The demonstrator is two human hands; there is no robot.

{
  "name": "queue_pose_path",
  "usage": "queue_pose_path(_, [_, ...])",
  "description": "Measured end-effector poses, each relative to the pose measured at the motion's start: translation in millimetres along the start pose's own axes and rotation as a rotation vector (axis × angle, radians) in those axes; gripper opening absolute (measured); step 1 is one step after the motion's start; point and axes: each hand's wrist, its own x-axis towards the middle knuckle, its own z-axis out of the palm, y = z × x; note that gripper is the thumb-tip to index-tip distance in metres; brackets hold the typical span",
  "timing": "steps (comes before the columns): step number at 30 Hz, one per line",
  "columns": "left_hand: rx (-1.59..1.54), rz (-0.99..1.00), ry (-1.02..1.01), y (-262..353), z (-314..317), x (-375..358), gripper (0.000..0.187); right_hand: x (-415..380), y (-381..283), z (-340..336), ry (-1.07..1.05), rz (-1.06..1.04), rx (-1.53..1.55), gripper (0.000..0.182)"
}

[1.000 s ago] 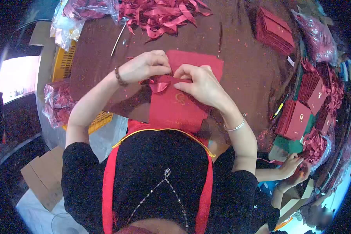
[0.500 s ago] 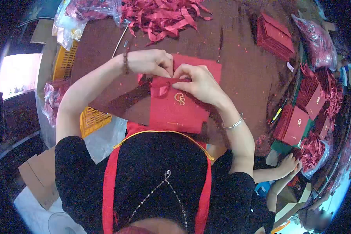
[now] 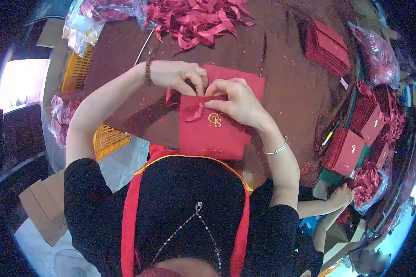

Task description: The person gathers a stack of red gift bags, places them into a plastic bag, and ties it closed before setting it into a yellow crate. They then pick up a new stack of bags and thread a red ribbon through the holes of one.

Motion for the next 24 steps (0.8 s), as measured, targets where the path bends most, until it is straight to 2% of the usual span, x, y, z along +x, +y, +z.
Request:
queue_pose_path(3, [-0.068, 0.056, 0.05, -5.8, 3.5, -0.1, 0.013, -1.0, -1.3, -2.8, -0.006, 0.045, 0.016, 0.016])
queue_pose_path(6, [-0.141, -0.003, 0.133, -5.7, 13.1, 1.2, 0.013, -0.2, 6.9, -0.8, 0.004, 0.025, 0.073, 0.016])
queue_pose_path(9, [-0.134, -0.043, 0.232, -10.7, 19.9, 2.7, 0.017, -0.1, 4.6, -2.2, -0.016, -0.008, -0.042, 0.015])
queue_pose_path(11, [-0.076, 0.029, 0.293, -9.4, 21.0, 2.3, 0.018, -1.8, 4.2, -2.7, 0.001, -0.029, -0.11, 0.015])
queue_pose_path(12, [-0.163, -0.013, 0.268, -7.1, 20.5, 2.0, 0.016, -1.4, 5.5, -3.0, -0.036, 0.041, -0.011, 0.016])
queue_pose_path(16, [-0.092, -0.059, 0.231, -4.7, 16.6, 2.2, 0.014, -2.1, 5.1, -4.9, -0.026, -0.035, -0.126, 0.016])
queue_pose_path(19, [-0.099, -0.027, 0.184, -0.7, 15.7, 0.2, 0.014, -0.1, 5.8, -6.2, -0.166, 0.159, 0.178, 0.018])
queue_pose_path(21, [0.018, -0.029, 0.239, -0.6, 19.0, -2.6, 0.013, -0.7, 0.8, -5.2, -0.151, 0.158, 0.137, 0.02])
queue_pose_path(23, [0.023, -0.1, 0.31, -2.8, 20.8, -3.6, 0.013, -1.9, -2.1, -4.9, -0.078, -0.035, -0.246, 0.022])
queue_pose_path(24, [0.044, -0.04, 0.303, -7.7, 20.6, -1.7, 0.014, -2.9, 9.3, -2.9, -0.076, -0.017, -0.21, 0.023])
